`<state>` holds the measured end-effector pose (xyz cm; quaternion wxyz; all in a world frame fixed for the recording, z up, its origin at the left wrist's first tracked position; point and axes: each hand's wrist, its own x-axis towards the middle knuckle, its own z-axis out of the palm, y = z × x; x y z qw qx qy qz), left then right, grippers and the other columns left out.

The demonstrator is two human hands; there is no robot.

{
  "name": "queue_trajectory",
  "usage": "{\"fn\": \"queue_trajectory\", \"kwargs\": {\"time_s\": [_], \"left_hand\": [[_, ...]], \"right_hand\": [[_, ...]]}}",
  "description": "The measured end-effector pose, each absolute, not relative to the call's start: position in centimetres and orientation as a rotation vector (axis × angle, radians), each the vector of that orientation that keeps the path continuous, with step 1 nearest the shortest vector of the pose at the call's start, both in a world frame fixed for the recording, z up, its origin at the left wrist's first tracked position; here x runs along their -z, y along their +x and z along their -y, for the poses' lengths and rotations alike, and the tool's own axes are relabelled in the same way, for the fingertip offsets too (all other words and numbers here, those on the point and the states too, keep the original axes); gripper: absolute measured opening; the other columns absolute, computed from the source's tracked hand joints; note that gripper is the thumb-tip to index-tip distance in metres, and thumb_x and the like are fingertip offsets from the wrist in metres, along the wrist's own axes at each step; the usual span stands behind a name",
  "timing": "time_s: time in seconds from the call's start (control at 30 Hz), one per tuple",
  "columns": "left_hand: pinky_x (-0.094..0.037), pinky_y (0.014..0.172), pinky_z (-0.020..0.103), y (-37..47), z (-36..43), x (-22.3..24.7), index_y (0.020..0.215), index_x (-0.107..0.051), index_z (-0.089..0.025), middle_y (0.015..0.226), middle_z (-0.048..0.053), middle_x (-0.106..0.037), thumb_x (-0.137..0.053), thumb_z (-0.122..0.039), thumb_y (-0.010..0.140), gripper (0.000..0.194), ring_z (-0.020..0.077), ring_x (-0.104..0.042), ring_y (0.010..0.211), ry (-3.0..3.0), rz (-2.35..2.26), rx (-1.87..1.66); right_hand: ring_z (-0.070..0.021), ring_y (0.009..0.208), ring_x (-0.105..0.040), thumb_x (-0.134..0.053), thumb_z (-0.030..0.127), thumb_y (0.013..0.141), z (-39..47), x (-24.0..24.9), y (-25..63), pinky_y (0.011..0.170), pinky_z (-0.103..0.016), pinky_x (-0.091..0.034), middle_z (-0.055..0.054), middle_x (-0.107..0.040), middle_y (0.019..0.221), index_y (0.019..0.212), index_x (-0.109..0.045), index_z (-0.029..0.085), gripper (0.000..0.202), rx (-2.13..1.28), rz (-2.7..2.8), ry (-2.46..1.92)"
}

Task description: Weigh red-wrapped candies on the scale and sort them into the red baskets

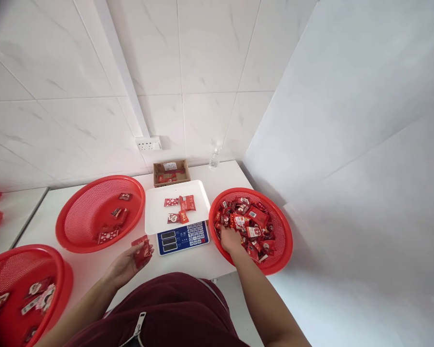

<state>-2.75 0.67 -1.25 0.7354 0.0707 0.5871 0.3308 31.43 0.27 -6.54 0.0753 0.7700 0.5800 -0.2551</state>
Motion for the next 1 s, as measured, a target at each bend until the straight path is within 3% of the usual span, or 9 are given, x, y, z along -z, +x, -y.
{"fn": "queue_trajectory", "kwargs": {"time_s": [0.13,0.33,0.5,0.67,0.73,0.87,1.0], "left_hand": [[-0.057,0.060,0.023,-2.5,-0.9,1.0,0.089,-0.061,-0.010,0.079,0.009,-0.071,-0.052,-0.014,0.086,0.010,0.0140,-0.069,0.066,0.173,-1.277,-0.725],[-0.057,0.059,0.023,-3.2,-0.7,1.1,0.089,-0.061,-0.011,0.079,0.008,-0.071,-0.053,-0.013,0.085,0.009,0.0141,-0.069,0.067,0.152,-1.292,-0.751],[-0.057,0.061,0.023,-3.4,-0.3,1.5,0.087,-0.061,-0.010,0.077,0.009,-0.071,-0.054,-0.014,0.085,0.008,0.0138,-0.068,0.066,0.141,-1.290,-0.745],[-0.055,0.068,0.024,-3.0,-0.3,1.4,0.091,-0.059,-0.012,0.080,0.008,-0.071,-0.054,-0.014,0.082,0.011,0.0137,-0.068,0.069,0.197,-1.240,-0.730],[-0.054,0.073,0.026,-3.1,-0.3,1.3,0.098,-0.058,-0.014,0.084,0.007,-0.071,-0.054,-0.009,0.078,0.020,0.0141,-0.068,0.073,0.245,-1.201,-0.739],[-0.051,0.081,0.030,-3.5,0.1,1.1,0.104,-0.057,-0.017,0.093,0.005,-0.070,-0.055,-0.003,0.068,0.038,0.0144,-0.067,0.081,0.388,-1.130,-0.748],[-0.049,0.080,0.032,-3.0,0.8,1.1,0.096,-0.061,-0.016,0.087,0.004,-0.068,-0.068,-0.017,0.069,0.028,0.0134,-0.063,0.075,0.672,-1.042,-0.666]], "right_hand": [[-0.0278,0.096,-0.061,-0.045,0.021,0.083,-0.8,8.1,31.5,0.084,-0.040,-0.041,-0.016,-0.067,0.100,0.127,-0.047,0.017,0.044,0.780,-1.661,2.464],[-0.0198,0.096,-0.063,-0.042,0.020,0.082,-1.1,7.6,34.7,0.082,-0.031,-0.047,-0.010,-0.066,0.106,0.118,-0.052,0.015,0.038,1.012,-1.607,2.883],[-0.0187,0.092,-0.064,-0.052,0.030,0.079,-2.0,5.8,32.7,0.077,-0.030,-0.051,-0.008,-0.067,0.106,0.117,-0.054,0.017,0.040,1.616,-1.761,3.086],[-0.0201,0.088,-0.066,-0.061,0.025,0.072,-5.2,4.5,26.0,0.078,-0.034,-0.052,-0.007,-0.069,0.096,0.110,-0.058,0.016,0.039,2.121,-1.831,2.827],[-0.0196,0.090,-0.065,-0.061,0.026,0.074,-6.6,3.9,23.7,0.082,-0.035,-0.052,-0.008,-0.068,0.103,0.117,-0.054,0.017,0.044,2.140,-1.826,2.750],[-0.0186,0.106,-0.060,-0.058,0.028,0.078,-7.6,2.7,21.3,0.095,-0.036,-0.044,-0.010,-0.057,0.126,0.125,-0.049,0.020,0.049,1.863,-2.011,2.743],[-0.0194,0.098,-0.062,-0.057,0.035,0.080,-4.8,2.1,19.6,0.084,-0.034,-0.049,-0.009,-0.065,0.111,0.113,-0.058,0.019,0.037,2.057,-2.164,2.205]]}}
